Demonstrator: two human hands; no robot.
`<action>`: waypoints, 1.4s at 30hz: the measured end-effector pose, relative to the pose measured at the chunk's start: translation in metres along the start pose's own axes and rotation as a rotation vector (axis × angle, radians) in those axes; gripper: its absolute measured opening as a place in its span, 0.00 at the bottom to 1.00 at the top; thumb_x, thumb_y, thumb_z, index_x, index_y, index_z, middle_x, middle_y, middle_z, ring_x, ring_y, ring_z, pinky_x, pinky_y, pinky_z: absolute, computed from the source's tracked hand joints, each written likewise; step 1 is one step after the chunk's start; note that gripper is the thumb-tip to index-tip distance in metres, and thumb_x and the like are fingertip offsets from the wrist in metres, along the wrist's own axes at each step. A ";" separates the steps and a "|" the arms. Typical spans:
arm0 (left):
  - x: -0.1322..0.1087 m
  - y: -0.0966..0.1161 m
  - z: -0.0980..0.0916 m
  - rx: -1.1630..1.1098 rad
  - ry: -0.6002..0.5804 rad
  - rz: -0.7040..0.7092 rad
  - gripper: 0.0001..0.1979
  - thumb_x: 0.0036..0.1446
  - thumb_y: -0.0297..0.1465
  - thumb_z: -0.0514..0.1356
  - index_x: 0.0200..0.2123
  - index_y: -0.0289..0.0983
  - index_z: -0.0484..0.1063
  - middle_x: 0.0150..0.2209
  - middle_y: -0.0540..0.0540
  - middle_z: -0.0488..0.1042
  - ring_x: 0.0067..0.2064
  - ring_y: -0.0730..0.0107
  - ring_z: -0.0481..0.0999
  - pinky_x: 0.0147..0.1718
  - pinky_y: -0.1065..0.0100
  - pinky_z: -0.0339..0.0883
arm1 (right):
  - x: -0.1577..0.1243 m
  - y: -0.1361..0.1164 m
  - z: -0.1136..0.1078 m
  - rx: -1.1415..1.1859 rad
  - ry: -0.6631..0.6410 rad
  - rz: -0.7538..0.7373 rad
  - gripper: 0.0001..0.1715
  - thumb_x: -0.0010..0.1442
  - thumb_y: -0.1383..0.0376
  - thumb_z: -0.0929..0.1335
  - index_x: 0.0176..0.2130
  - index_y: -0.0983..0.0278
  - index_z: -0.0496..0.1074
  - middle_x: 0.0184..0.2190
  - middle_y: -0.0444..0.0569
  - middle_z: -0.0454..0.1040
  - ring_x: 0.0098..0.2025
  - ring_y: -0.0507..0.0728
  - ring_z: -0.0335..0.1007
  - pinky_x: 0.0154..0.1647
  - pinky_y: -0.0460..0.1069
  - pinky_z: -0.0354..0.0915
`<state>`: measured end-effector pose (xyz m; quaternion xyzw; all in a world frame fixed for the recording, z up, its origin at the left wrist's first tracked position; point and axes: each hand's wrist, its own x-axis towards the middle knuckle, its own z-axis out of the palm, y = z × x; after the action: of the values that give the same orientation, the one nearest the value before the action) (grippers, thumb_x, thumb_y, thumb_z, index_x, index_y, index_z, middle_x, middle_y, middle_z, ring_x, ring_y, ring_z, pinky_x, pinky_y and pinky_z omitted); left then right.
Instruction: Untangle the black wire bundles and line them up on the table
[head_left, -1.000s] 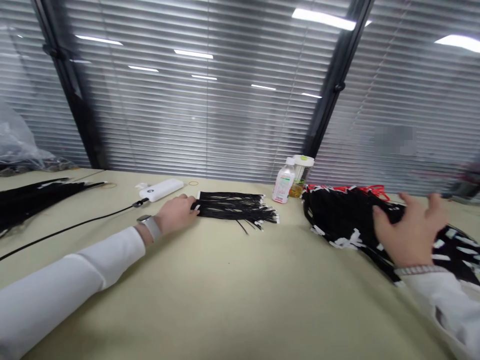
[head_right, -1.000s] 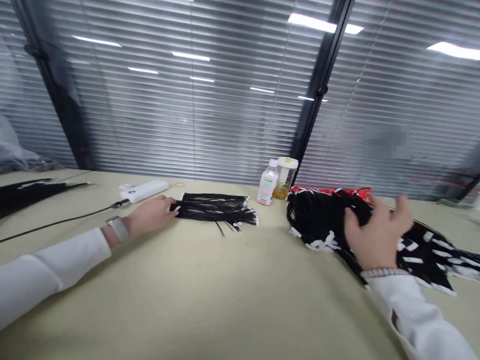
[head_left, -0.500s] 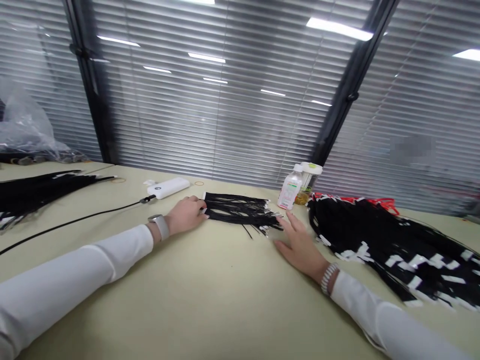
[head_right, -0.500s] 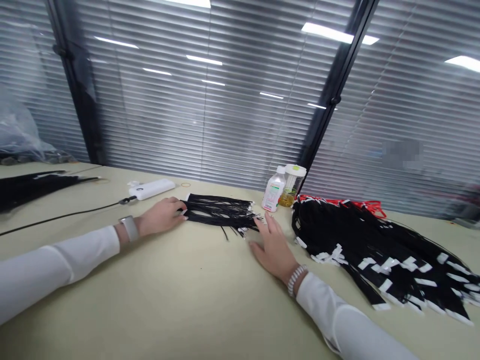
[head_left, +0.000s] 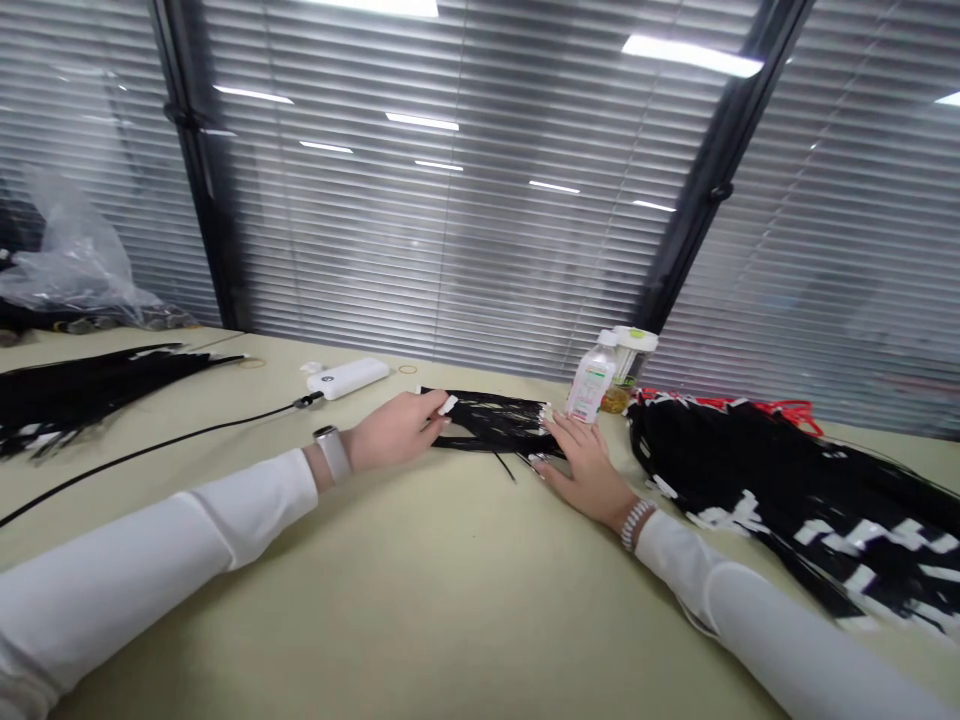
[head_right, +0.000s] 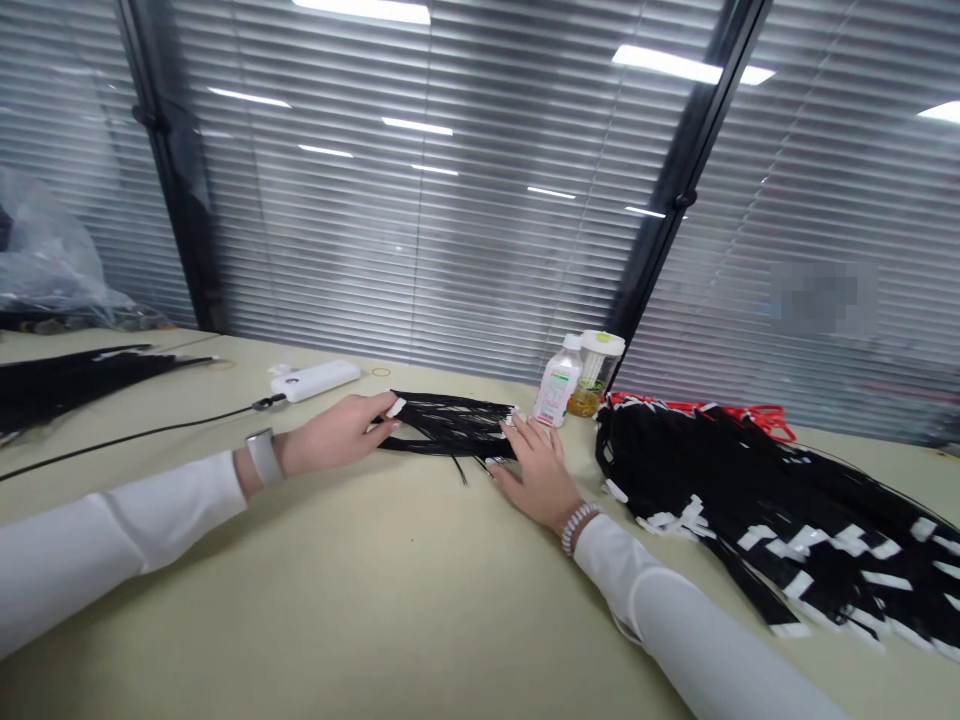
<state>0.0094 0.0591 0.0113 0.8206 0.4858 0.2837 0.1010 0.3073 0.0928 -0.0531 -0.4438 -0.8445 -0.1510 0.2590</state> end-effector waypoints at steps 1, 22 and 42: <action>0.000 0.006 0.000 -0.038 -0.006 -0.005 0.05 0.55 0.34 0.52 0.30 0.38 0.63 0.30 0.46 0.72 0.36 0.61 0.73 0.38 0.61 0.64 | 0.000 0.000 0.000 0.001 0.000 0.003 0.31 0.59 0.54 0.61 0.57 0.67 0.61 0.58 0.60 0.61 0.60 0.67 0.53 0.59 0.67 0.47; -0.024 0.045 -0.008 0.069 0.398 0.883 0.14 0.60 0.27 0.53 0.48 0.37 0.70 0.42 0.42 0.78 0.45 0.66 0.77 0.46 0.66 0.71 | 0.002 0.003 -0.004 -0.073 0.365 0.116 0.45 0.57 0.52 0.62 0.64 0.70 0.41 0.64 0.67 0.41 0.64 0.72 0.40 0.57 0.68 0.47; -0.023 0.045 -0.042 0.303 0.722 0.642 0.20 0.54 0.21 0.53 0.49 0.40 0.68 0.44 0.47 0.78 0.44 0.70 0.77 0.49 0.65 0.63 | -0.002 -0.010 -0.023 0.040 0.237 -0.180 0.30 0.58 0.54 0.63 0.56 0.65 0.61 0.53 0.58 0.68 0.58 0.66 0.59 0.61 0.65 0.42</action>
<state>0.0105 0.0119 0.0573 0.7837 0.2484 0.4923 -0.2858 0.3068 0.0750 -0.0352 -0.3401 -0.8472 -0.2081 0.3512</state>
